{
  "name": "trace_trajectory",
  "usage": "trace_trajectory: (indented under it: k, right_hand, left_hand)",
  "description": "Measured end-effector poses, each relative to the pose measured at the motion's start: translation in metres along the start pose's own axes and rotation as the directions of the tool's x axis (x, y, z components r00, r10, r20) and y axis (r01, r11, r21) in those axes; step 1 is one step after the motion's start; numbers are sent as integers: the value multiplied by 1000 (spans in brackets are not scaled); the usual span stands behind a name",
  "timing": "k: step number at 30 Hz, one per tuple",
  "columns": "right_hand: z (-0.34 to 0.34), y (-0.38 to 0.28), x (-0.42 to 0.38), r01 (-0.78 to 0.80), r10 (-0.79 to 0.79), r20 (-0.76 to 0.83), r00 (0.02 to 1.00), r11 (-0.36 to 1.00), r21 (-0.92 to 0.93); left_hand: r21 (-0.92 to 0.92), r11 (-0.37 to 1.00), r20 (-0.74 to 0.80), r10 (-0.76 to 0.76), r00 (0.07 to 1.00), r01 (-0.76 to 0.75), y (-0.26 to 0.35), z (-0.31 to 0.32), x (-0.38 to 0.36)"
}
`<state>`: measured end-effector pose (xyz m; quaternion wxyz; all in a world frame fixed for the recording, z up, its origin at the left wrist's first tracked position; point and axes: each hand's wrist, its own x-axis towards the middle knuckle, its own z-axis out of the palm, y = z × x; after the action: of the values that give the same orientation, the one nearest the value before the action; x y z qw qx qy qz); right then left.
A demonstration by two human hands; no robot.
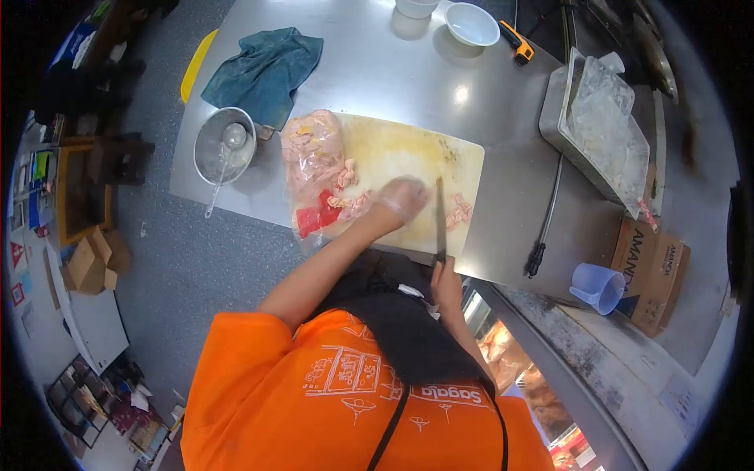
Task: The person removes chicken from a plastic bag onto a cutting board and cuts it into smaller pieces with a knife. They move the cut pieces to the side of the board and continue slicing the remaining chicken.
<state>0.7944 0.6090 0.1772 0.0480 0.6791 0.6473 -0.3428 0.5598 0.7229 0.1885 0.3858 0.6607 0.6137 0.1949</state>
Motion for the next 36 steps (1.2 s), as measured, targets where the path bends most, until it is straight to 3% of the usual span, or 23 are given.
trace_trajectory:
  k: [1, 3, 4, 6, 7, 8, 9, 10, 12, 13, 15, 16, 18, 19, 21, 22, 24, 28, 31, 33, 34, 36]
  right_hand:
    - [-5, 4, -3, 6, -6, -1, 1000, 1000, -5]
    - [-18, 6, -5, -14, 41, -179, 983, 988, 151]
    - [-25, 5, -2, -13, 42, -185, 982, 988, 157]
    - [-37, 2, 5, 60, -5, -227, 974, 970, 235]
    - [-40, -3, 7, 89, -30, -237, 971, 966, 244]
    - [-43, -9, 9, 78, -14, -245, 969, 964, 255]
    - [-44, -17, 9, 43, -4, -172, 985, 973, 225]
    - [-43, -22, 8, 13, 5, -93, 996, 982, 191]
    - [-19, -16, 12, 26, -14, -59, 998, 980, 198]
    - [-5, -12, 12, 66, -55, -58, 997, 975, 211]
    - [9, -5, 11, 127, -114, -64, 991, 955, 269]
    - [10, -2, 12, 130, -116, -69, 991, 953, 274]
    - [12, 5, 15, 83, -40, -143, 989, 948, 307]
    - [6, 4, 14, 79, -36, -140, 989, 947, 310]
    - [-15, -3, 14, 25, 5, -102, 995, 958, 286]
    - [-17, 0, 15, 25, 5, -105, 994, 957, 288]
    - [-21, 6, 19, 79, -39, -130, 991, 942, 325]
    - [-35, -4, 16, 66, 11, -200, 980, 925, 373]
    - [-47, -23, 9, 88, 39, -280, 959, 899, 429]
    - [-48, -33, 8, 95, -14, -219, 976, 926, 366]
    - [-42, -36, 11, 94, -11, -221, 975, 925, 368]
    - [-20, -33, 21, 107, -98, -71, 993, 983, 148]
  left_hand:
    - [-2, 1000, -8, -2, 1000, 2, -1, 11, 10]
    - [58, 960, 83, 269, 960, -274, -4, 34, 31]
    - [63, 958, 85, 274, 958, -280, -7, 29, 31]
    - [-29, 999, -9, -20, 1000, 19, -18, 19, 26]
    - [-22, 1000, 4, -10, 1000, 10, -25, 15, 19]
    - [114, 991, 25, -71, 997, 68, -34, 12, 11]
    - [249, 961, 36, -134, 990, 121, -41, 13, 5]
    - [254, 961, 46, -129, 991, 113, -50, 23, -3]
    - [482, 853, 292, 60, 954, -202, -68, 44, -14]
    - [490, 847, 292, 64, 954, -207, -60, 40, -15]
    - [358, 932, 192, -25, 981, -46, -36, 22, -16]
    - [364, 930, 190, -23, 981, -49, -35, 17, -14]
    - [-48, 975, 88, -211, 974, 215, -36, 7, -10]
    - [-46, 975, 93, -212, 973, 217, -34, 3, -10]
    - [-451, 828, 99, -325, 941, 334, -31, -4, -10]
    - [-450, 829, 99, -323, 941, 332, -30, -3, -8]
    - [-716, 672, 92, -175, 980, 187, -27, 0, -1]
    - [-813, 533, 156, -188, 970, 235, 26, -11, 12]
    - [-842, 494, 71, -299, 952, 218, 34, 14, 24]
    - [-794, 574, -105, -457, 883, 202, 17, 46, 21]
    - [-792, 576, -104, -454, 885, 202, 1, 61, 15]
    - [-487, 797, -130, -471, 872, 358, -30, 81, -6]
